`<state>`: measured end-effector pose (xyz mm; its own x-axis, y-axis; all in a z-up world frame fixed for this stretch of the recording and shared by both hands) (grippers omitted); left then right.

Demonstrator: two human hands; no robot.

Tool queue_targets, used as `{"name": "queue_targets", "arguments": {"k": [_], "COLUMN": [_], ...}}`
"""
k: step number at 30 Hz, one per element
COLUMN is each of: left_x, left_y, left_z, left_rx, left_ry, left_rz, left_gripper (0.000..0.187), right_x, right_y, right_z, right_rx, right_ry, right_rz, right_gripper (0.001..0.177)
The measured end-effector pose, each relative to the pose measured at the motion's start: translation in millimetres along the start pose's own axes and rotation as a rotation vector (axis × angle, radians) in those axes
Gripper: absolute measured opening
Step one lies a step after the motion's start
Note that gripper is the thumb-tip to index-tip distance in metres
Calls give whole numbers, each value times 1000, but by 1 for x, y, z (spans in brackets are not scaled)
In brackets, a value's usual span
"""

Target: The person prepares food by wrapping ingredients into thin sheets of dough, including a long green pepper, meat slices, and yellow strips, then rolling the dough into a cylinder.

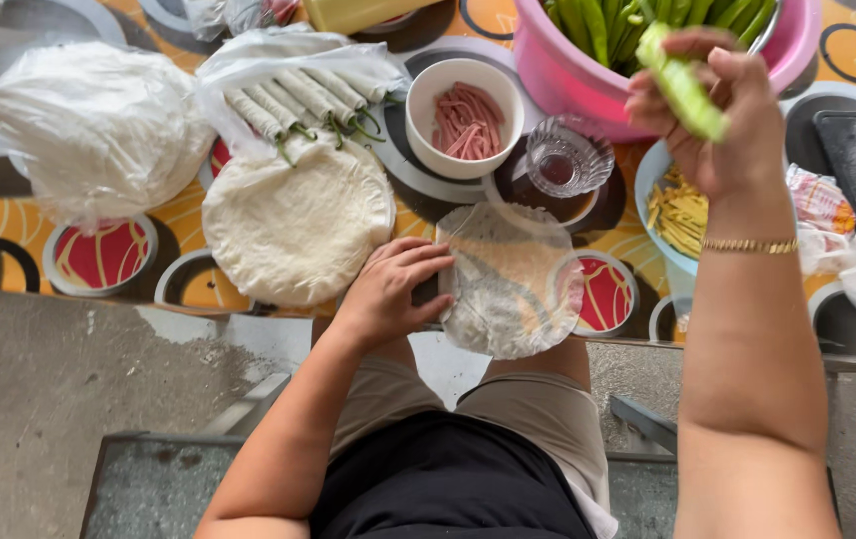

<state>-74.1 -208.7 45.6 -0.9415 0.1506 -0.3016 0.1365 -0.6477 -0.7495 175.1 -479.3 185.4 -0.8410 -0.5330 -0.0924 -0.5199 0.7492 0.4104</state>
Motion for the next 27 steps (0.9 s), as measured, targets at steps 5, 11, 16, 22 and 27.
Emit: {"name": "queue_targets", "arguments": {"k": [5, 11, 16, 22, 27], "left_x": [1, 0, 1, 0, 2], "left_y": [-6, -2, 5, 1, -2], "left_z": [4, -1, -5, -4, -1], "left_rx": [77, 99, 95, 139, 190], "left_ry": [-28, -72, -94, -47, -2], "left_rz": [-35, -84, -80, -47, -5], "left_gripper": [83, 121, 129, 121, 113], "right_x": [65, 121, 128, 129, 128], "right_y": [17, 65, 82, 83, 87], "right_z": [62, 110, 124, 146, 147], "right_rx": [457, 988, 1171, 1222, 1268], "right_ry": [71, 212, -10, -98, -155], "right_rz": [-363, -388, -403, -392, -396], "right_gripper": [27, 34, 33, 34, 30]}}
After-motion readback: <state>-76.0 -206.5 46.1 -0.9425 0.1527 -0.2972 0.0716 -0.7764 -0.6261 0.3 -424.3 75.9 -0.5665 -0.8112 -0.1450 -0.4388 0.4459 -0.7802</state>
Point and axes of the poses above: each hand's wrist, its own x-axis away from the middle knuckle, its own y-axis out of the palm, z = x × y, the point moved 1 cm from there along -x, towards the middle knuckle, and after that the axes turned 5 degrees about -z, right-handed, at the moved point
